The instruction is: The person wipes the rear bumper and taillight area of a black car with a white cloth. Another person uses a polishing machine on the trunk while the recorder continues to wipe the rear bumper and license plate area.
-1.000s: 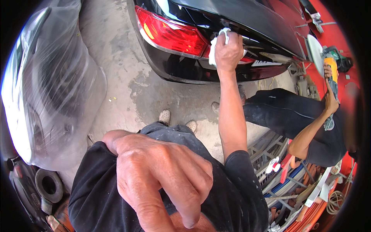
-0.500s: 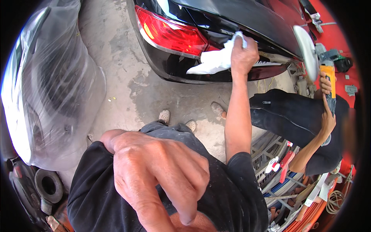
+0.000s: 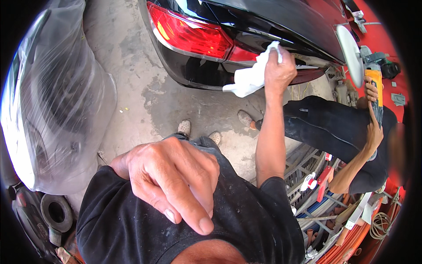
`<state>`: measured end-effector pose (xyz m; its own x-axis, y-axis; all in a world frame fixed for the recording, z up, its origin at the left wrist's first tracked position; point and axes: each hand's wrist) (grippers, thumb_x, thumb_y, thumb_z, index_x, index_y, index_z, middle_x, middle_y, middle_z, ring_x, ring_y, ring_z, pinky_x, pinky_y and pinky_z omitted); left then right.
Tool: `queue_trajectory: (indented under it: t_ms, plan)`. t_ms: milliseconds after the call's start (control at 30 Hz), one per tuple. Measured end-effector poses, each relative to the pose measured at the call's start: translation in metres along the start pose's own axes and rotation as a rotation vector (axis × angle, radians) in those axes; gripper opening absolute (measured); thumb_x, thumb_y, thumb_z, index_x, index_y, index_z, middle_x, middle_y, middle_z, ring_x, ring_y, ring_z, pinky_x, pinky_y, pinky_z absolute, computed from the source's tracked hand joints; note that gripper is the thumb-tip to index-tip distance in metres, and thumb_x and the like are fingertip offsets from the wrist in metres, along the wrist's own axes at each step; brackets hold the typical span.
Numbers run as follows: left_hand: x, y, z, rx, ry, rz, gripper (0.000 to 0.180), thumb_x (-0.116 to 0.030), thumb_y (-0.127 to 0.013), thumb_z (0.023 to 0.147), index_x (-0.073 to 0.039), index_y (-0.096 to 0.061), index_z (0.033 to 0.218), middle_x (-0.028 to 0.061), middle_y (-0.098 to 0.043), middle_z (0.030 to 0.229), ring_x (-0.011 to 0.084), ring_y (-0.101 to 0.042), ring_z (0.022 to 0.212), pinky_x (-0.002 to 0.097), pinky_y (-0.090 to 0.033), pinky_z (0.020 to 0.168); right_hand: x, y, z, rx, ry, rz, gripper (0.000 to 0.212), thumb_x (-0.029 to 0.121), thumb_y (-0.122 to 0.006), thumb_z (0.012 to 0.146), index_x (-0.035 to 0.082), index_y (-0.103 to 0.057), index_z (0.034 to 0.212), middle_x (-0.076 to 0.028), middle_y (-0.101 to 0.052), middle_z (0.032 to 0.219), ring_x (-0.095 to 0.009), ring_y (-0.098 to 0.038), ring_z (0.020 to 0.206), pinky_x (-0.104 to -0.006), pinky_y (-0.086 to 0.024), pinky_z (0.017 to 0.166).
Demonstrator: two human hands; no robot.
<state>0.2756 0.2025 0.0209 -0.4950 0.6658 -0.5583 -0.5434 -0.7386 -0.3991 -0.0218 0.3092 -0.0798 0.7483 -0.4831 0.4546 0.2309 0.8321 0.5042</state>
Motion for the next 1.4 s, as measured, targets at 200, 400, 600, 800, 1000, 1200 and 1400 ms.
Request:
queue_trajectory:
  t_ms: [200, 400, 600, 800, 1000, 1200, 1400]
  plan:
    - [0.01, 0.019, -0.006, -0.042, 0.033, -0.024, 0.022, -0.013, -0.075, 0.089, 0.001, -0.078, 0.106, 0.0226, -0.074, 0.099, 0.0251, -0.068, 0.082, 0.0381, -0.049, 0.069, 0.013, -0.016, 0.031, 0.046, 0.328, -0.115, 0.016, 0.01, -0.066, 0.087, -0.001, -0.073, 0.096, -0.019, -0.067, 0.087, -0.039, -0.067, 0.075, -0.0462, -0.056, 0.069]
    - [0.024, 0.027, 0.001, -0.037, 0.003, -0.042, 0.028, -0.013, -0.071, 0.093, 0.005, -0.074, 0.113, 0.0191, -0.074, 0.098, 0.0271, -0.068, 0.082, 0.0371, -0.052, 0.072, 0.017, -0.02, -0.003, 0.362, 0.499, -0.178, 0.013, 0.013, -0.067, 0.088, 0.002, -0.073, 0.094, -0.013, -0.065, 0.088, -0.036, -0.066, 0.08, -0.0441, -0.056, 0.07]
    - [0.02, 0.039, 0.002, -0.052, 0.054, 0.032, 0.029, -0.015, -0.073, 0.092, 0.005, -0.074, 0.112, 0.0189, -0.074, 0.103, 0.0277, -0.068, 0.085, 0.0373, -0.051, 0.075, -0.002, -0.012, -0.01, 0.102, 0.06, -0.016, 0.019, 0.008, -0.07, 0.087, 0.0, -0.072, 0.105, -0.017, -0.066, 0.089, -0.035, -0.068, 0.083, -0.0444, -0.055, 0.072]
    - [0.021, 0.044, -0.005, -0.201, 0.085, 0.045, 0.027, -0.014, -0.073, 0.092, 0.006, -0.075, 0.109, 0.0215, -0.074, 0.098, 0.0275, -0.067, 0.082, 0.0387, -0.05, 0.069, 0.017, -0.052, 0.006, -0.023, 0.213, -0.015, 0.012, 0.005, -0.069, 0.086, 0.001, -0.071, 0.097, -0.018, -0.064, 0.085, -0.036, -0.064, 0.08, -0.0458, -0.054, 0.072]
    - [0.026, 0.043, -0.007, -0.204, 0.08, 0.106, 0.027, -0.013, -0.074, 0.09, 0.006, -0.075, 0.109, 0.0203, -0.074, 0.098, 0.0275, -0.066, 0.08, 0.0384, -0.051, 0.07, 0.008, -0.035, 0.017, 0.022, 0.205, -0.013, 0.013, 0.003, -0.07, 0.084, 0.0, -0.073, 0.095, -0.017, -0.067, 0.086, -0.035, -0.066, 0.081, -0.0448, -0.056, 0.073]
    - [0.032, 0.041, -0.011, -0.317, 0.146, 0.085, 0.026, -0.015, -0.073, 0.09, 0.006, -0.075, 0.106, 0.0192, -0.075, 0.099, 0.0285, -0.067, 0.082, 0.0393, -0.051, 0.073, 0.039, -0.059, -0.001, 0.079, 0.281, -0.037, 0.011, 0.008, -0.07, 0.084, 0.001, -0.068, 0.092, -0.018, -0.063, 0.086, -0.038, -0.063, 0.077, -0.0472, -0.054, 0.071]
    - [0.024, 0.03, -0.013, -0.309, 0.213, 0.204, 0.028, -0.018, -0.075, 0.089, 0.004, -0.075, 0.107, 0.0172, -0.075, 0.098, 0.0276, -0.067, 0.085, 0.0392, -0.05, 0.076, -0.004, -0.012, 0.011, -0.005, 0.08, -0.022, 0.011, 0.009, -0.073, 0.082, 0.0, -0.071, 0.088, -0.018, -0.067, 0.083, -0.038, -0.066, 0.078, -0.0457, -0.055, 0.07]
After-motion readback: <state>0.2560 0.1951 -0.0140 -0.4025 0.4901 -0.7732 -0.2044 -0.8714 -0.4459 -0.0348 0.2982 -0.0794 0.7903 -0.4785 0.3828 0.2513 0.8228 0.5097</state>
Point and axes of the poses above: each hand's wrist, its own z-axis towards the middle knuckle, its own y-axis out of the back of the hand, x = y × z
